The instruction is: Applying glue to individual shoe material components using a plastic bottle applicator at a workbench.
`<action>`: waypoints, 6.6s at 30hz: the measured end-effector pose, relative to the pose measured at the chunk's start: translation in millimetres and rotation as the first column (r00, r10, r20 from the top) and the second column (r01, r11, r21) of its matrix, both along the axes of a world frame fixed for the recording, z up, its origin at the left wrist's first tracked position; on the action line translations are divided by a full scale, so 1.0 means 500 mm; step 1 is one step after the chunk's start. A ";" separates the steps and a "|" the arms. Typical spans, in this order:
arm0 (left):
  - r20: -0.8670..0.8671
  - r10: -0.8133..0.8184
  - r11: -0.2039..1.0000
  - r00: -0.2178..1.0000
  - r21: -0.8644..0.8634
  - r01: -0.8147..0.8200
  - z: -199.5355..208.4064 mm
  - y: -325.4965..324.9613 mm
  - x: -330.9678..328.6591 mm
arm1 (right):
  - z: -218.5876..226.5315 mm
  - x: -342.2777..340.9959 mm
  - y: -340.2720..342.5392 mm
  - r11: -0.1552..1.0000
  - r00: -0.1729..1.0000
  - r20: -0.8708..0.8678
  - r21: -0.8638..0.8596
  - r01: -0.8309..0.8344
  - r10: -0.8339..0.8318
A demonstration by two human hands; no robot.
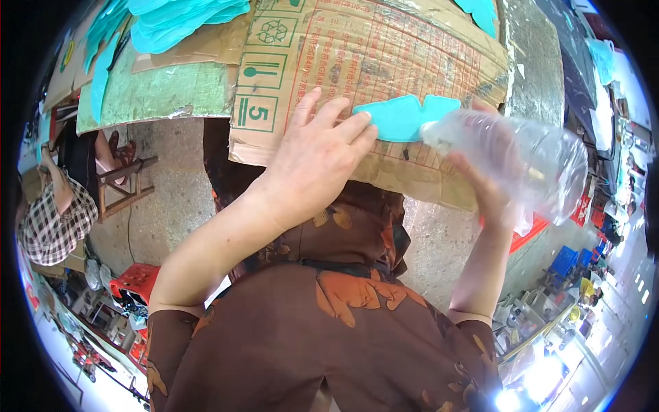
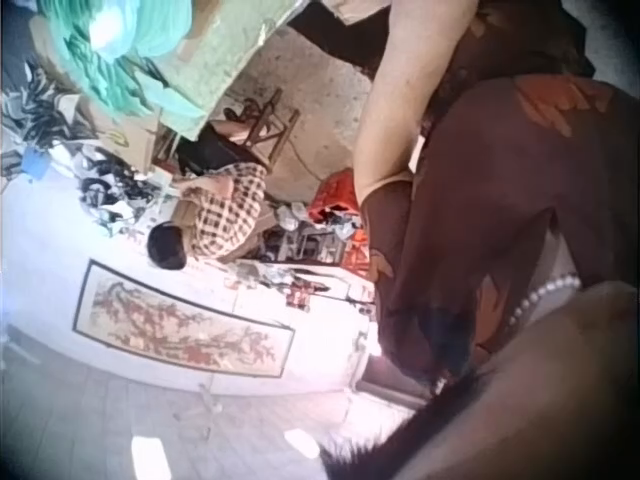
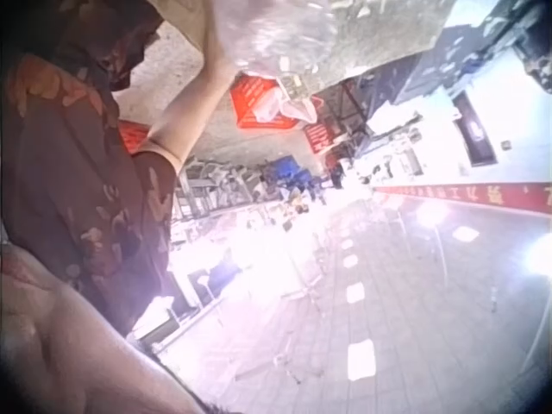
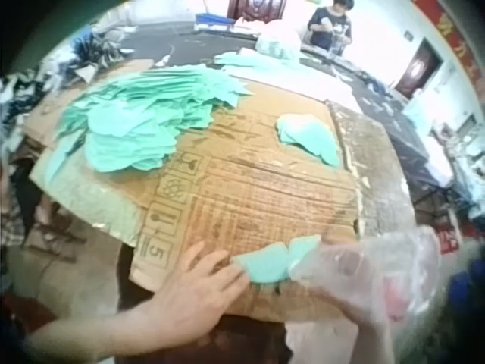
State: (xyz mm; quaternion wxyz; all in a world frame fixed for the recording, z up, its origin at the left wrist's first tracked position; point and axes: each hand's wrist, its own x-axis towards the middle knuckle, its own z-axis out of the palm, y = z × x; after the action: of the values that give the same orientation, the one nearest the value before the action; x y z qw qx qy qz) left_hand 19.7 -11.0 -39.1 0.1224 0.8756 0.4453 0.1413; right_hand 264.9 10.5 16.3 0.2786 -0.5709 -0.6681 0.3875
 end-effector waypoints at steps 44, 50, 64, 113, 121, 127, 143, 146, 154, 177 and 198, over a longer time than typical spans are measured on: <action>-0.072 0.002 1.000 0.997 -0.018 -0.003 0.009 -0.001 0.010 | -0.055 0.042 0.029 0.915 0.918 -0.246 0.187 0.359 -0.310; -0.040 -0.006 1.000 0.999 -0.007 0.006 0.007 -0.003 0.004 | -0.063 0.035 0.019 0.886 0.943 -0.107 0.323 0.332 -0.315; 0.003 -0.012 1.000 1.000 -0.022 0.012 0.005 -0.006 -0.010 | -0.074 0.017 0.042 0.859 0.874 -0.273 0.219 0.463 -0.401; 0.379 0.094 0.991 0.921 -0.123 -0.051 -0.012 -0.059 -0.102 | -0.065 -0.096 0.018 0.911 0.913 -0.285 0.206 0.357 -0.293; 0.428 0.095 0.989 0.899 -0.139 -0.039 -0.015 -0.058 -0.102 | -0.063 -0.119 0.021 0.950 0.979 -0.078 0.239 0.202 -0.188; 0.508 0.144 0.983 0.849 -0.173 -0.063 -0.020 -0.057 -0.100 | -0.072 -0.163 -0.004 0.900 0.985 -0.030 0.402 0.170 -0.172; 0.457 0.111 0.983 0.882 -0.181 -0.030 -0.016 -0.072 -0.108 | -0.073 -0.129 -0.042 0.954 0.997 -0.068 0.292 0.067 -0.049; 0.461 0.284 0.819 0.841 -0.573 0.038 -0.015 -0.093 -0.111 | -0.073 -0.088 -0.043 0.947 0.978 -0.178 0.280 0.159 -0.111; 0.422 0.217 0.559 0.880 -0.793 0.242 -0.076 -0.122 -0.061 | -0.081 -0.128 -0.061 0.931 0.997 -0.006 0.359 0.069 -0.071; 0.528 0.144 0.631 0.837 -0.701 0.333 -0.042 -0.123 -0.069 | -0.063 -0.146 -0.056 0.921 0.995 -0.042 0.375 0.102 -0.093; 0.535 0.182 0.515 0.825 -0.766 0.384 -0.050 -0.106 -0.074 | -0.074 -0.130 -0.029 0.924 0.968 -0.150 0.299 0.239 -0.202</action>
State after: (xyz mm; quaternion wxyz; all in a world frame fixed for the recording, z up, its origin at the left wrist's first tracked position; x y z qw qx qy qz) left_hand -17.4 -64.3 -63.9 0.6660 0.6454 0.3452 0.1444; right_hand 200.1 -4.0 -20.8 0.4464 -0.5670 -0.6354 0.2747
